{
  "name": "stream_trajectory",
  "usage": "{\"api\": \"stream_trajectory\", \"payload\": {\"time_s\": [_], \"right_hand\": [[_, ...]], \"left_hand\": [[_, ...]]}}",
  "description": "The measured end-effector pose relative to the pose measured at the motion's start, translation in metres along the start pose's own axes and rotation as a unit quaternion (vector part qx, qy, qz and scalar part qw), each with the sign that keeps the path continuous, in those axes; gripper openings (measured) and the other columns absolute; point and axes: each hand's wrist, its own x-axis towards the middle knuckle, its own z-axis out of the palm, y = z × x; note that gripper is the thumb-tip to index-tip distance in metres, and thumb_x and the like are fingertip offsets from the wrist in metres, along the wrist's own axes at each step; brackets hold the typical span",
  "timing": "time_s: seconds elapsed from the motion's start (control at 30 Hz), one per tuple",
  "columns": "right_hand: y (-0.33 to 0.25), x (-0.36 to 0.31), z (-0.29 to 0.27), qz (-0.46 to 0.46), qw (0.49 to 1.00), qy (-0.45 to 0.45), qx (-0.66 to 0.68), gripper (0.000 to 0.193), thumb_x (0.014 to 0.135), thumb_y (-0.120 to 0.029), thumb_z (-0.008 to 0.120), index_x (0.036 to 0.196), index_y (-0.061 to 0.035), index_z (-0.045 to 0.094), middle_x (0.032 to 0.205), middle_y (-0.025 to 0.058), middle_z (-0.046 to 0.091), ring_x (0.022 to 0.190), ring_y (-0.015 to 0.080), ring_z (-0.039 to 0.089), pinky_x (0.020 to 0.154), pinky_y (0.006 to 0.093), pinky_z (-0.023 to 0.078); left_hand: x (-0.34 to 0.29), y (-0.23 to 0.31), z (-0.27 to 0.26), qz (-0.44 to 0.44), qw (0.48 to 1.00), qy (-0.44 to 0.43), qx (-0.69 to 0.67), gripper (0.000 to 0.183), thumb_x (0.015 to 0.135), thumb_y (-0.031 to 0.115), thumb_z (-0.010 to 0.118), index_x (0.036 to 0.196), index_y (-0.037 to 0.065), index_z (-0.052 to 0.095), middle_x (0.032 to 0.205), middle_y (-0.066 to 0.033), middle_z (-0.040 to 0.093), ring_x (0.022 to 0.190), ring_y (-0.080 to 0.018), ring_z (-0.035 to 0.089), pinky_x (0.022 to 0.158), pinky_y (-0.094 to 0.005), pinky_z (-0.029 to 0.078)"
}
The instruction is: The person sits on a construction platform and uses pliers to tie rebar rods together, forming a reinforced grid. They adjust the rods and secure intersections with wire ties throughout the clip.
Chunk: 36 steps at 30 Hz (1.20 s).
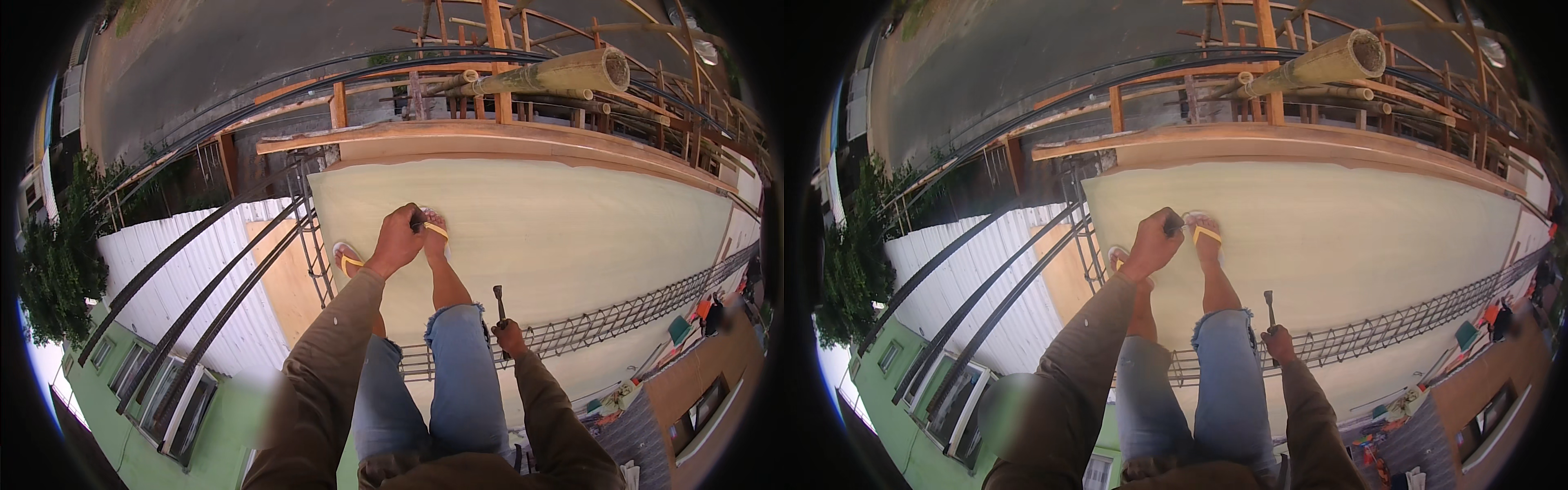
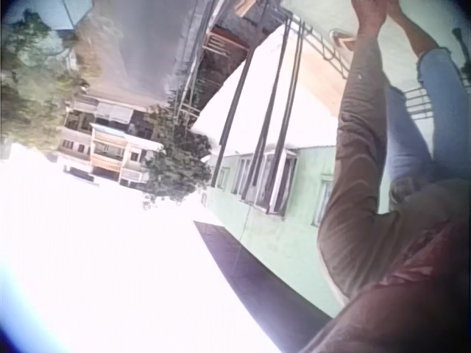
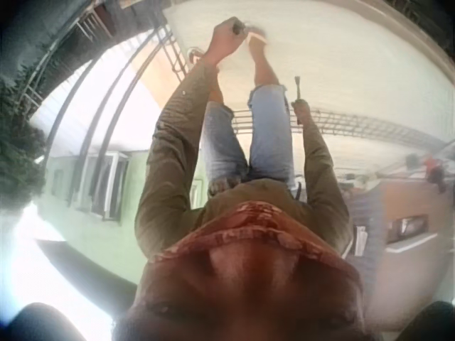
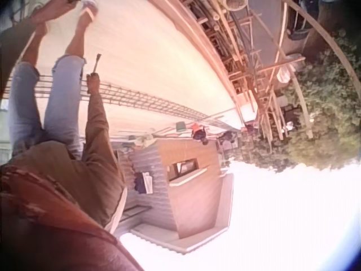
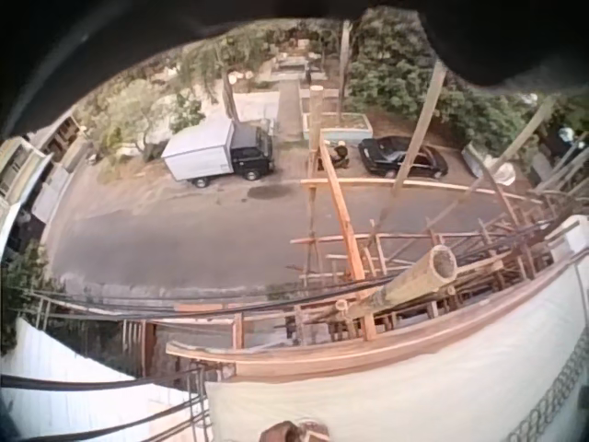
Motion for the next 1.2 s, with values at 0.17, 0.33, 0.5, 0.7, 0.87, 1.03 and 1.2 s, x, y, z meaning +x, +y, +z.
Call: {"api": "stream_trajectory", "payload": {"time_s": [0.17,0.33,0.5,0.7,0.87,1.03,1.2], "right_hand": [[0.007,-0.039,-0.008,0.041,0.994,-0.019,0.101,0.035,0.087,-0.027,0.075,0.100,0.0029,0.064,0.076,0.0096,0.067,0.066,0.0202,0.066,0.061,0.0379,0.052],[0.028,-0.054,-0.009,0.028,0.993,-0.009,0.115,0.031,0.087,-0.026,0.075,0.094,0.0021,0.063,0.071,0.0074,0.065,0.060,0.0180,0.064,0.057,0.0372,0.051],[0.035,-0.065,-0.008,0.049,0.982,-0.024,0.183,0.028,0.088,-0.022,0.074,0.095,0.0020,0.061,0.070,0.0065,0.063,0.057,0.0153,0.061,0.051,0.0339,0.048],[0.019,-0.073,-0.003,0.027,0.983,-0.051,0.177,0.024,0.090,-0.018,0.071,0.100,0.0009,0.060,0.070,0.0040,0.060,0.054,0.0133,0.058,0.049,0.0328,0.046],[0.023,-0.065,0.008,0.036,0.976,-0.060,0.206,0.024,0.090,-0.019,0.071,0.100,0.0002,0.060,0.070,0.0037,0.060,0.055,0.0134,0.058,0.050,0.0332,0.045],[0.002,-0.065,-0.004,0.017,0.986,-0.047,0.159,0.025,0.090,-0.019,0.072,0.100,0.0006,0.060,0.073,0.0050,0.062,0.057,0.0143,0.060,0.051,0.0338,0.047],[-0.025,-0.066,-0.022,-0.067,0.998,0.016,-0.012,0.036,0.087,-0.023,0.074,0.109,0.0037,0.063,0.088,0.0157,0.069,0.077,0.0254,0.069,0.070,0.0391,0.054]], "left_hand": [[0.064,0.083,0.014,0.081,0.990,0.025,0.116,0.020,0.082,0.007,0.069,0.099,-0.002,0.066,0.094,-0.0206,0.070,0.090,-0.0375,0.068,0.082,-0.0444,0.054],[0.112,0.120,0.002,0.133,0.975,0.059,0.170,0.036,0.085,0.014,0.069,0.116,-0.003,0.067,0.111,-0.0249,0.070,0.107,-0.0415,0.066,0.096,-0.0461,0.051],[0.109,0.105,0.002,0.091,0.982,0.111,0.119,0.037,0.088,0.017,0.068,0.120,-0.003,0.066,0.112,-0.0243,0.071,0.109,-0.0381,0.067,0.095,-0.0436,0.052],[-0.009,-0.002,0.015,-0.080,0.991,-0.030,0.106,0.037,0.089,0.016,0.069,0.119,-0.003,0.064,0.103,-0.0219,0.073,0.099,-0.0315,0.072,0.085,-0.0420,0.056],[-0.159,-0.043,0.016,-0.275,0.947,-0.085,0.146,0.041,0.087,0.023,0.071,0.120,0.001,0.064,0.109,-0.0201,0.070,0.102,-0.0328,0.069,0.088,-0.0419,0.055],[-0.294,-0.081,-0.005,-0.348,0.874,-0.176,0.290,0.070,0.084,0.041,0.073,0.142,0.010,0.048,0.139,-0.0281,0.049,0.131,-0.0483,0.045,0.105,-0.0621,0.040],[-0.340,-0.044,-0.012,-0.453,0.858,-0.130,0.206,0.102,0.077,0.055,0.078,0.157,0.016,0.027,0.159,-0.0342,0.014,0.142,-0.0601,0.025,0.110,-0.0676,0.032]]}}
